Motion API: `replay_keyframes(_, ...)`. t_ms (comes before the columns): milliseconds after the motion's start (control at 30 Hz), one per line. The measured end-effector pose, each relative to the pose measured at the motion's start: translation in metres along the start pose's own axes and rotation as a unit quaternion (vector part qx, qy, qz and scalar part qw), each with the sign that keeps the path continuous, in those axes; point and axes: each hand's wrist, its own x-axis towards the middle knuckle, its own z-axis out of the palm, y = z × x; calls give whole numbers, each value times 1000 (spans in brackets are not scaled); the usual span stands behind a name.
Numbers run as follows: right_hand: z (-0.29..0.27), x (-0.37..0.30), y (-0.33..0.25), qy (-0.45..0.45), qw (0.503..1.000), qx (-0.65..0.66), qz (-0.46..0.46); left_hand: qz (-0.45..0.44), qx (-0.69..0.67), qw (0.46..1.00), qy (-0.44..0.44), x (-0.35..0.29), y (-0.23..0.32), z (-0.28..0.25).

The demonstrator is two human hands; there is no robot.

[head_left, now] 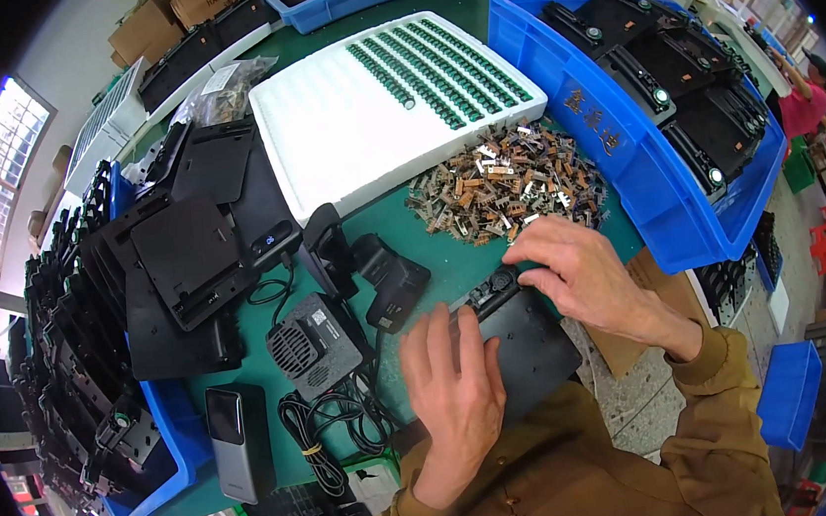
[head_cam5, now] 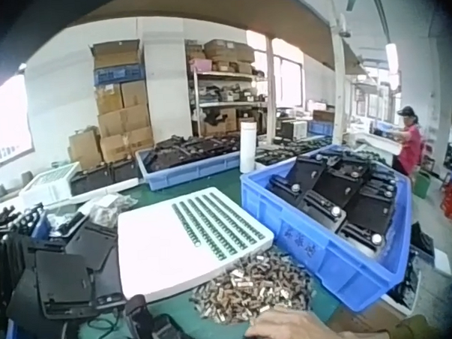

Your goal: The person picks up a black plastic housing from a blue bin, places it on the table, and inserts a small green component and a metal contact into it by hand. After finishing, the person places the housing back into the blue bin and repeats the process with another housing.

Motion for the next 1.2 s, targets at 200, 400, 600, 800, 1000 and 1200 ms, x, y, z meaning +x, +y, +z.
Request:
replay_keyframes(200, -5, 39, 4, 52, 998, -18, -17, -5, 6, 1000, 1, 1, -2, 0)
replay_keyframes(400, 3, 105, 27, 83, 992, -53, -72, -12, 0, 1000, 8, -1, -3, -2)
replay_keyframes(600, 18, 193, 63, 107, 992, -74, 3, -2, -11, 1000, 10, -2, -2, -1)
replay_keyframes(800, 39, 225, 70, 44, 979, -178, 87, -11, -7, 1000, 2, -3, -5, -1)
replay_keyframes(1000, 37, 228, 77, 30, 985, -165, 44, -13, -11, 1000, -1, -2, -6, -1)
replay_keyframes(1200, 25, 231, 77, -3, 995, -70, 74, -9, -7, 1000, -1, -5, -5, -1)
